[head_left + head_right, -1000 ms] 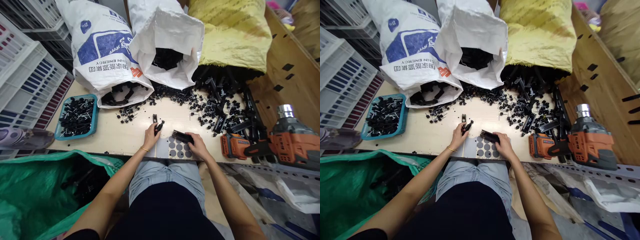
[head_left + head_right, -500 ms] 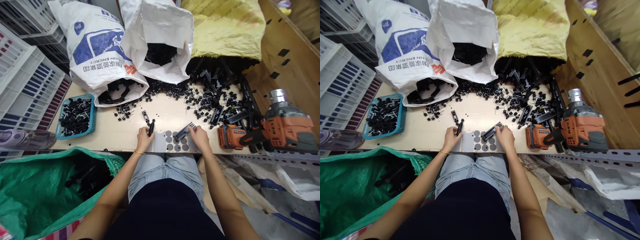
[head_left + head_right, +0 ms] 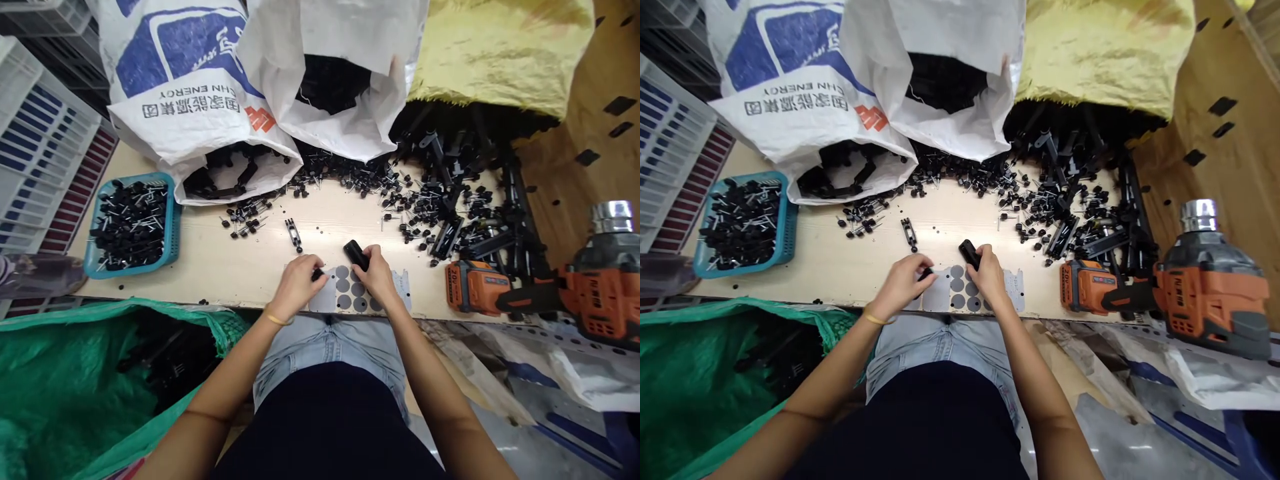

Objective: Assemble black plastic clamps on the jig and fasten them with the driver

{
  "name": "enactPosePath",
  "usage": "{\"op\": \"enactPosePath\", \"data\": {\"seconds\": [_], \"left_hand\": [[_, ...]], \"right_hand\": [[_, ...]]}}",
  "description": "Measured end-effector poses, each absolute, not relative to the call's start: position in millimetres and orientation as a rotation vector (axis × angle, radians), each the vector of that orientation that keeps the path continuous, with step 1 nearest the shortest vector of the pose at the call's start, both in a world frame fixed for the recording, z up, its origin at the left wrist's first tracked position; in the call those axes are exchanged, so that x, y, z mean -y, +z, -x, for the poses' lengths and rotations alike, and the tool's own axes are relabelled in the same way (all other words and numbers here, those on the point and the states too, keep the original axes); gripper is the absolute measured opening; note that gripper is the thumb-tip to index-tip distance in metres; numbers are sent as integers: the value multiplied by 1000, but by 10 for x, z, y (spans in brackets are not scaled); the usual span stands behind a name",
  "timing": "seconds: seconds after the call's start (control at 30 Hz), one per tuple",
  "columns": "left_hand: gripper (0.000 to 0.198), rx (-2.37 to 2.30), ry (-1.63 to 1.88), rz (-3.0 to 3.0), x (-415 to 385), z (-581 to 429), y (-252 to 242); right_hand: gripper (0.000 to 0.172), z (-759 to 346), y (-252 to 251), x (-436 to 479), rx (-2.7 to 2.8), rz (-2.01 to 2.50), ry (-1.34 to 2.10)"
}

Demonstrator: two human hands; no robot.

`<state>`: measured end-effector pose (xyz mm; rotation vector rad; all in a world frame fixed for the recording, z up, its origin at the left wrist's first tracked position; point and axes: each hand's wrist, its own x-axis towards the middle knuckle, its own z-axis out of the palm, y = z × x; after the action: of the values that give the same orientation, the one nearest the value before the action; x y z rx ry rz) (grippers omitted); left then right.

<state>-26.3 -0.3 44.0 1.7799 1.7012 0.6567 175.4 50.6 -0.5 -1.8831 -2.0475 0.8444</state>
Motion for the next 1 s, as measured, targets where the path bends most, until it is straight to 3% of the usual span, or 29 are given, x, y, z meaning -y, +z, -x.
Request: {"op": "enactPosePath", "data": {"seconds": [0.1, 0.23, 0.47, 1.0], "left_hand": [[23, -1789, 650, -1769, -96, -16, 2], [38, -1809, 675, -1849, 39, -38, -302], [27, -1753, 817, -1844, 114, 19, -307], [22, -1728, 842, -1836, -146, 8, -327]], "right_hand": [[57, -1717, 81, -395, 2216, 1893, 830], [55, -1696, 169, -193, 2329, 1984, 829], [49, -1668, 0, -87, 2244, 1689, 983], [49, -1670, -56, -187, 2148, 1665, 1040]]}}
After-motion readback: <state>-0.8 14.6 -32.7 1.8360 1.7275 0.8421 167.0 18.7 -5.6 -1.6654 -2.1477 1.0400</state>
